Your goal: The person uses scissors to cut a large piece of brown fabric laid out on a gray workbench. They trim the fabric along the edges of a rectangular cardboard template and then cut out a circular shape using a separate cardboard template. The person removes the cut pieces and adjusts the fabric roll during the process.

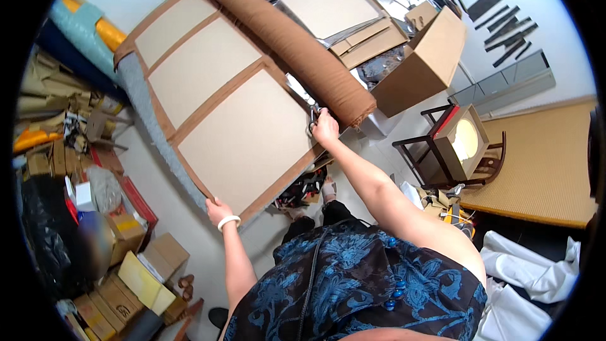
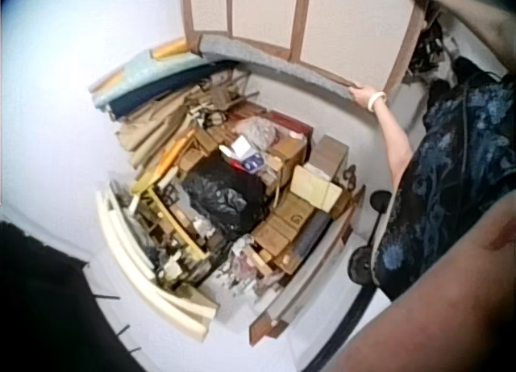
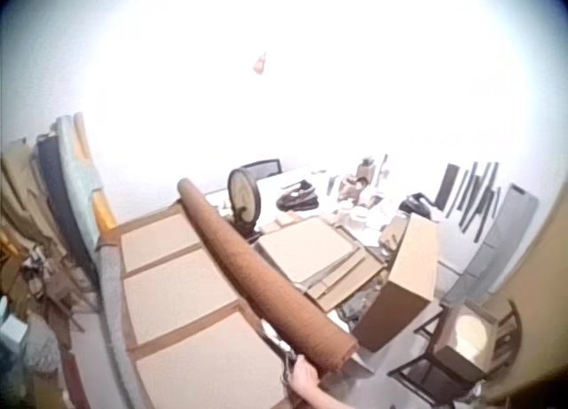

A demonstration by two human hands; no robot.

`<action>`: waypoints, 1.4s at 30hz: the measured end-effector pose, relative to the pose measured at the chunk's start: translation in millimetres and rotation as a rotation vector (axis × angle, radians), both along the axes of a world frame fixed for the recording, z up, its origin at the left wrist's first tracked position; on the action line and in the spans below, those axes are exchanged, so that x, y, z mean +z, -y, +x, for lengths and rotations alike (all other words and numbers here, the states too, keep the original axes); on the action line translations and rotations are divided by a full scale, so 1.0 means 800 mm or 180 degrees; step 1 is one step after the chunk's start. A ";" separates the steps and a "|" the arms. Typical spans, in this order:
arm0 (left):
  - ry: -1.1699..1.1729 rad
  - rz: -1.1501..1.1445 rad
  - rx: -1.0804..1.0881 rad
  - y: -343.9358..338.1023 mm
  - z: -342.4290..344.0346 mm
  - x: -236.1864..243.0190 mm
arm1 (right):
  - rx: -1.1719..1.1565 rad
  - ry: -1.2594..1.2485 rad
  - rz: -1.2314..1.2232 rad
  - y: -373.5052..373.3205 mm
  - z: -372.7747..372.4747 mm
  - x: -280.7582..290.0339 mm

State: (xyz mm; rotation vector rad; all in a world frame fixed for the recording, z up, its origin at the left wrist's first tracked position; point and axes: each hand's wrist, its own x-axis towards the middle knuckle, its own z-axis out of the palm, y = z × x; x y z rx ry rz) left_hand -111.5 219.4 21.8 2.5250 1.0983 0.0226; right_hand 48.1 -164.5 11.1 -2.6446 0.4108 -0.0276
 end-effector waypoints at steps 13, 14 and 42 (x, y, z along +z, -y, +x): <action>0.0096 0.0203 -0.0663 -0.004 0.003 0.012 | 0.0189 0.0571 0.0159 -0.016 -0.012 0.025; 0.0260 0.0170 -0.0676 -0.007 0.001 0.013 | 0.0200 0.0581 0.0183 -0.016 -0.012 0.029; 0.0708 -0.0356 -0.2342 0.079 0.485 0.529 | 0.0391 0.0525 -0.0297 0.273 0.409 0.552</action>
